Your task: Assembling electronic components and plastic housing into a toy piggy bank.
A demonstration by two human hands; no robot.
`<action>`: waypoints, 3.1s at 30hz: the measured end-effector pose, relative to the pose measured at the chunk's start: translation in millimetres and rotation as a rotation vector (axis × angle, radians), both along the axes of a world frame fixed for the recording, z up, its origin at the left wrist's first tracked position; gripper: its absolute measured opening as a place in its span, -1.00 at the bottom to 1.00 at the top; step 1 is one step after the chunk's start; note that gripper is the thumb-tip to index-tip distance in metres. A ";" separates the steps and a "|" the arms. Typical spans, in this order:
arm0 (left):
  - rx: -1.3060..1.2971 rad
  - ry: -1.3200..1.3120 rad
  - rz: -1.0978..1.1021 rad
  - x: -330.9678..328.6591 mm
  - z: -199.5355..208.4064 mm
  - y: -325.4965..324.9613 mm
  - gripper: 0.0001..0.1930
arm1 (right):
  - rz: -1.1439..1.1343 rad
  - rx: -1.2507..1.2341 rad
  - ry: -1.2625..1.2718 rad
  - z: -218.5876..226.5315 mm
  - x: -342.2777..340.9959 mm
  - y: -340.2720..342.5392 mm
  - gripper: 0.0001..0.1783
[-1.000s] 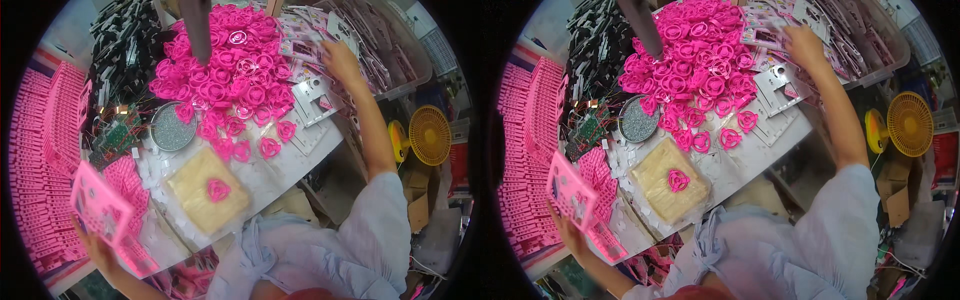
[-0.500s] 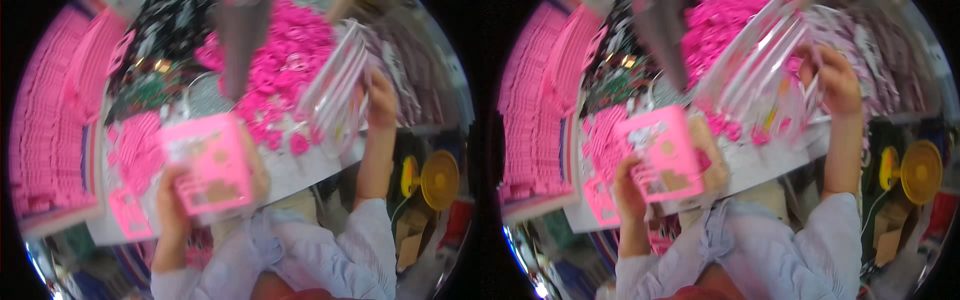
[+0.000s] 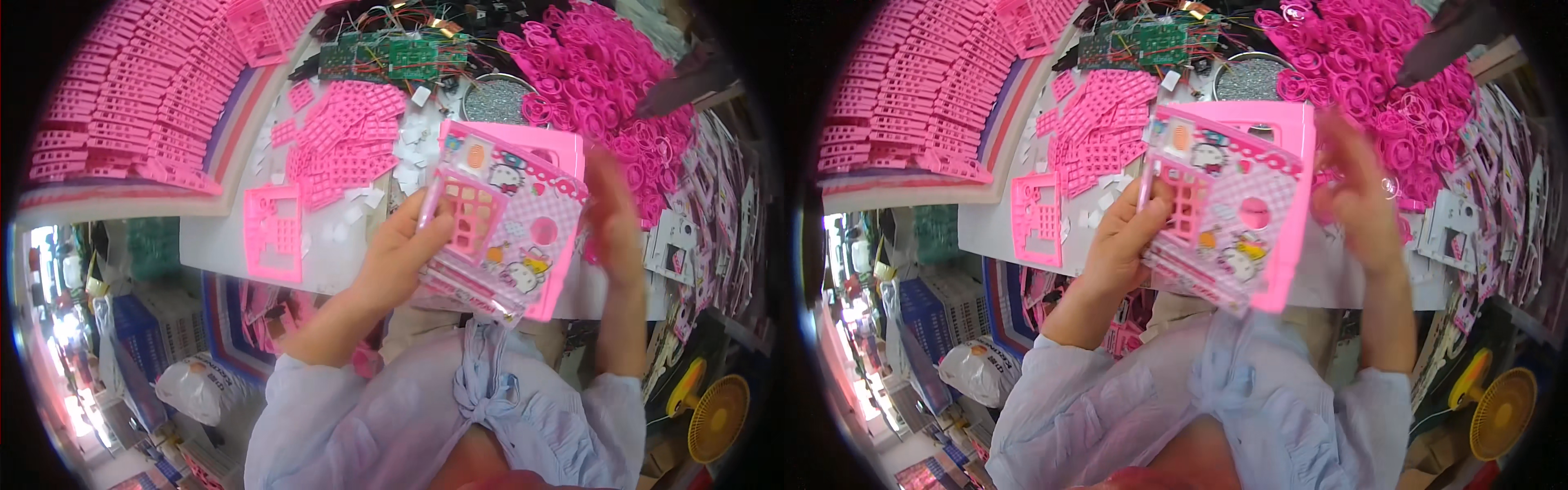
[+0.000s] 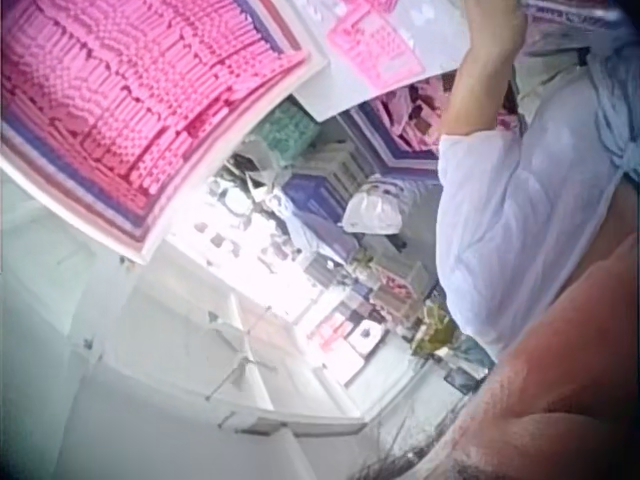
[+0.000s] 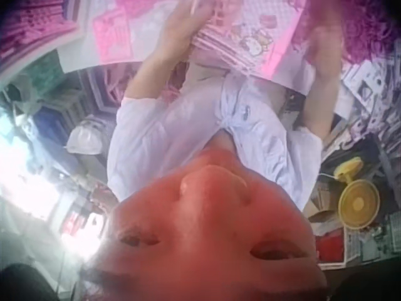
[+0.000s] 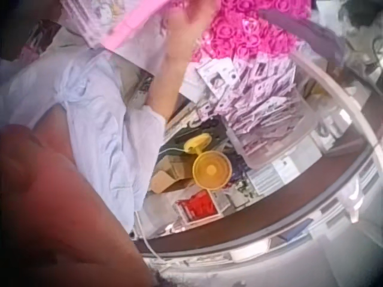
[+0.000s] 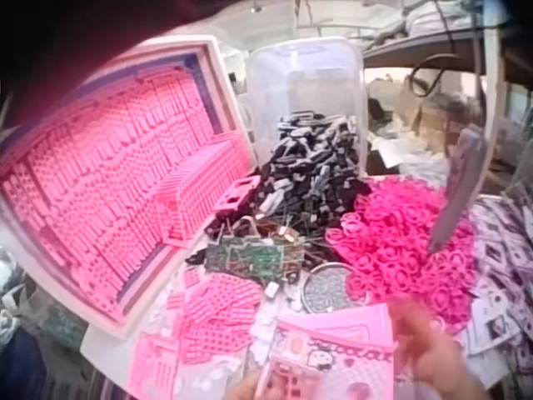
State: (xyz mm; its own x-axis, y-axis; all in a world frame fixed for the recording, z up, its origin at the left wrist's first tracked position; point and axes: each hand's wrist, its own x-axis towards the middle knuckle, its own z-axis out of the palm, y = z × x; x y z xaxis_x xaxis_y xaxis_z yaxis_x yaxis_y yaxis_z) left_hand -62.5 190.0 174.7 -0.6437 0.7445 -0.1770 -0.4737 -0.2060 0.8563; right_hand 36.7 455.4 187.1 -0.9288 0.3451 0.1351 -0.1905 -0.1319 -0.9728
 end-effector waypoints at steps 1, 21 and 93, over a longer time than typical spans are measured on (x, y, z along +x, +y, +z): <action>0.001 0.069 0.005 1.6 -8.8 4.1 -0.63 | 0.090 -0.168 -0.094 -16.7 6.9 -12.1 -0.11; -0.503 0.771 0.383 8.7 -29.5 28.7 0.04 | 0.022 -0.168 0.021 -26.3 -2.3 -82.6 -0.41; -0.327 0.527 0.568 4.9 -40.2 15.9 -0.63 | 0.077 -0.302 -0.137 -30.3 26.2 -56.9 -0.42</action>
